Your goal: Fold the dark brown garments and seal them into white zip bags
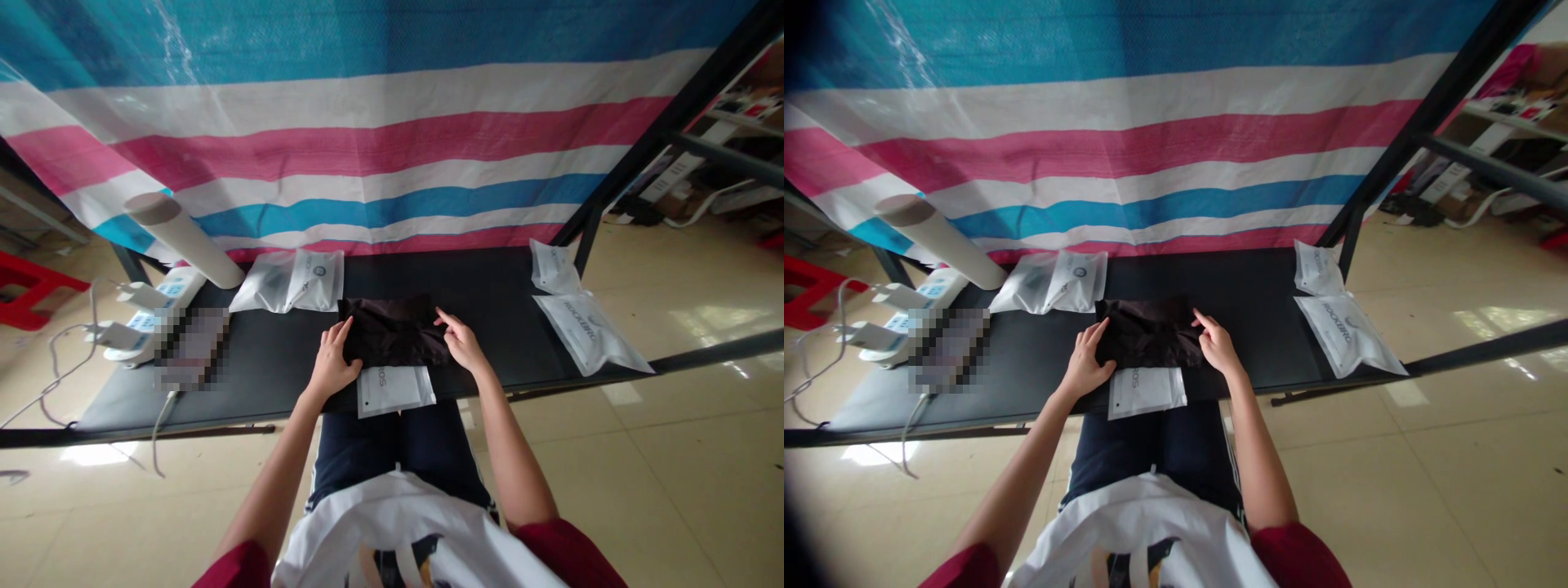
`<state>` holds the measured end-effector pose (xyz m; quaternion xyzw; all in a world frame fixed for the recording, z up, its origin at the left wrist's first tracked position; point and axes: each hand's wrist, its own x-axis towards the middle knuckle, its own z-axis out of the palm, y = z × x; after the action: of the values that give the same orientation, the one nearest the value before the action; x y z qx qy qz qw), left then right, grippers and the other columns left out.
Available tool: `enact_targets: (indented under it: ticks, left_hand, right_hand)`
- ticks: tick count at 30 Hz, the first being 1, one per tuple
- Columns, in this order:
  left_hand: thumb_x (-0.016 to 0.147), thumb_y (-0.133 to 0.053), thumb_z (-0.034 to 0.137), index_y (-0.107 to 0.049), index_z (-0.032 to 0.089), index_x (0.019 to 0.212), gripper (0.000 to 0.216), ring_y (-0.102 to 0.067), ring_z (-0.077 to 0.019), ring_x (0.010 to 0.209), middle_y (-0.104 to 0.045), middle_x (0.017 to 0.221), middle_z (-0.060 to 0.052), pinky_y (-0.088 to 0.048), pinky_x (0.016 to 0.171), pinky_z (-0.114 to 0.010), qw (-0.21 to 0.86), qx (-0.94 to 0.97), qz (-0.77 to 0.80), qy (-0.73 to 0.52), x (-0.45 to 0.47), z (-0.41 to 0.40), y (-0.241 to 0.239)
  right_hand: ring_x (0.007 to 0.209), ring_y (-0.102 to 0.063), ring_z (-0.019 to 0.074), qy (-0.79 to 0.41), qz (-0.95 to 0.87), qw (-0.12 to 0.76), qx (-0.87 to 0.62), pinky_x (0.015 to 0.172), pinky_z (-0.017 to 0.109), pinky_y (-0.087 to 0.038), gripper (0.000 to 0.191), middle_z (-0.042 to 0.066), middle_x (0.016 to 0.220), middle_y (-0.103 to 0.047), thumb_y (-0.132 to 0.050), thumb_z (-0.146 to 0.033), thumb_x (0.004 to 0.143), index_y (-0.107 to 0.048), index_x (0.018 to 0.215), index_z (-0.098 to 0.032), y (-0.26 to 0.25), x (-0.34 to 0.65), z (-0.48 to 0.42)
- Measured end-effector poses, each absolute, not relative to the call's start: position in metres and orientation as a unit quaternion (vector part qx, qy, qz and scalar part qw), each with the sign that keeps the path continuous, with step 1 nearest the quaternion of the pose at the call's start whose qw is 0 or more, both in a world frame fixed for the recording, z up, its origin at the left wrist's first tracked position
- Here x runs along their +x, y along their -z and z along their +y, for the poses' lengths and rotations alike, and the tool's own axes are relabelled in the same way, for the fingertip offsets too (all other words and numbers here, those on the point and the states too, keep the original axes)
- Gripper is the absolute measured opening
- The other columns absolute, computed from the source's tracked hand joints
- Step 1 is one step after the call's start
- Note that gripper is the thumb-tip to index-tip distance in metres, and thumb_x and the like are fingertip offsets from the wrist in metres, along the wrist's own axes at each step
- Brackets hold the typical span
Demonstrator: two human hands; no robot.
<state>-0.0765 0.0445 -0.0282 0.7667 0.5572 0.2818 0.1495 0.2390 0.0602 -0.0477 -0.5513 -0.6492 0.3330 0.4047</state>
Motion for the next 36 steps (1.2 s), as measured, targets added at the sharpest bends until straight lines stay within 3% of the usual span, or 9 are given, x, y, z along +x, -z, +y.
enact_targets:
  ticks: [3,6,10,16,20,24,27,32,36]
  left_hand:
    - [0.065,-0.061,0.016,-0.038,0.020,0.146,0.085,-0.047,-0.0322,0.116,-0.051,0.130,-0.012,-0.043,0.104,-0.051,0.150,0.764,0.556,-0.291,-0.076,0.043,0.026]
    - [0.066,-0.061,0.015,-0.040,0.019,0.143,0.079,-0.048,-0.0311,0.116,-0.055,0.125,-0.011,-0.043,0.104,-0.049,0.141,0.752,0.559,-0.320,-0.076,0.042,0.026]
    - [0.069,-0.062,0.016,-0.045,0.021,0.137,0.071,-0.046,-0.0320,0.119,-0.055,0.124,-0.011,-0.043,0.105,-0.050,0.122,0.727,0.581,-0.345,-0.077,0.042,0.028]
    - [0.074,-0.063,0.023,-0.056,0.023,0.126,0.053,-0.045,-0.0342,0.118,-0.053,0.124,-0.011,-0.042,0.104,-0.053,0.097,0.681,0.630,-0.360,-0.079,0.044,0.035]
    - [0.072,-0.066,0.026,-0.057,0.022,0.121,0.051,-0.046,-0.0359,0.116,-0.052,0.119,-0.011,-0.043,0.102,-0.054,0.096,0.671,0.649,-0.346,-0.077,0.046,0.036]
    - [0.070,-0.067,0.026,-0.058,0.022,0.105,0.036,-0.048,-0.0343,0.109,-0.051,0.110,-0.011,-0.045,0.096,-0.054,0.093,0.663,0.661,-0.338,-0.075,0.046,0.035]
    - [0.071,-0.065,0.024,-0.055,0.022,0.093,0.024,-0.049,-0.0317,0.103,-0.052,0.104,-0.009,-0.047,0.091,-0.051,0.096,0.663,0.659,-0.342,-0.076,0.044,0.034]
    - [0.077,-0.059,0.020,-0.048,0.023,0.081,0.011,-0.056,-0.0252,0.094,-0.063,0.095,-0.005,-0.047,0.087,-0.043,0.164,0.676,0.595,-0.403,-0.079,0.043,0.033]
    - [0.078,-0.065,0.036,-0.054,0.021,0.094,0.024,-0.062,-0.0213,0.089,-0.065,0.093,-0.004,-0.048,0.084,-0.036,0.265,0.623,0.544,-0.495,-0.082,0.039,0.030]
  right_hand:
    - [0.063,-0.053,0.0122,-0.343,-0.628,0.422,-0.557,0.058,0.027,-0.045,0.045,0.007,0.111,-0.067,-0.047,-0.027,0.086,-0.064,0.127,-0.021,0.045,0.238,0.059]
    - [0.074,-0.059,0.0158,-0.325,-0.630,0.435,-0.556,0.060,0.027,-0.046,0.039,0.009,0.113,-0.067,-0.058,-0.036,0.084,-0.068,0.118,-0.020,0.044,0.236,0.057]
    - [0.078,-0.061,0.0174,-0.315,-0.626,0.442,-0.560,0.055,0.026,-0.045,0.034,0.009,0.111,-0.068,-0.064,-0.032,0.079,-0.069,0.111,-0.020,0.046,0.233,0.055]
    - [0.083,-0.063,0.0187,-0.325,-0.618,0.461,-0.547,0.060,0.027,-0.050,0.028,0.009,0.105,-0.068,-0.062,-0.030,0.079,-0.069,0.105,-0.020,0.046,0.235,0.055]
    - [0.084,-0.060,0.0202,-0.279,-0.639,0.447,-0.560,0.057,0.027,-0.048,0.019,0.008,0.101,-0.064,-0.066,-0.032,0.076,-0.068,0.091,-0.021,0.042,0.232,0.052]
    - [0.094,-0.058,0.0255,-0.189,-0.701,0.396,-0.563,0.077,0.037,-0.053,0.016,0.008,0.099,-0.061,-0.074,-0.029,0.068,-0.068,0.082,-0.022,0.040,0.226,0.048]
    - [0.103,-0.055,0.0287,-0.140,-0.713,0.378,-0.574,0.093,0.044,-0.049,0.014,0.009,0.106,-0.062,-0.074,-0.025,0.067,-0.069,0.080,-0.023,0.042,0.223,0.047]
    - [0.107,-0.057,0.0280,-0.184,-0.679,0.420,-0.573,0.096,0.045,-0.045,0.006,0.010,0.109,-0.065,-0.064,-0.028,0.080,-0.068,0.079,-0.023,0.045,0.229,0.051]
    - [0.112,-0.059,0.0276,-0.289,-0.612,0.495,-0.546,0.092,0.042,-0.046,0.015,0.010,0.118,-0.066,-0.062,-0.037,0.082,-0.065,0.083,-0.022,0.041,0.237,0.051]
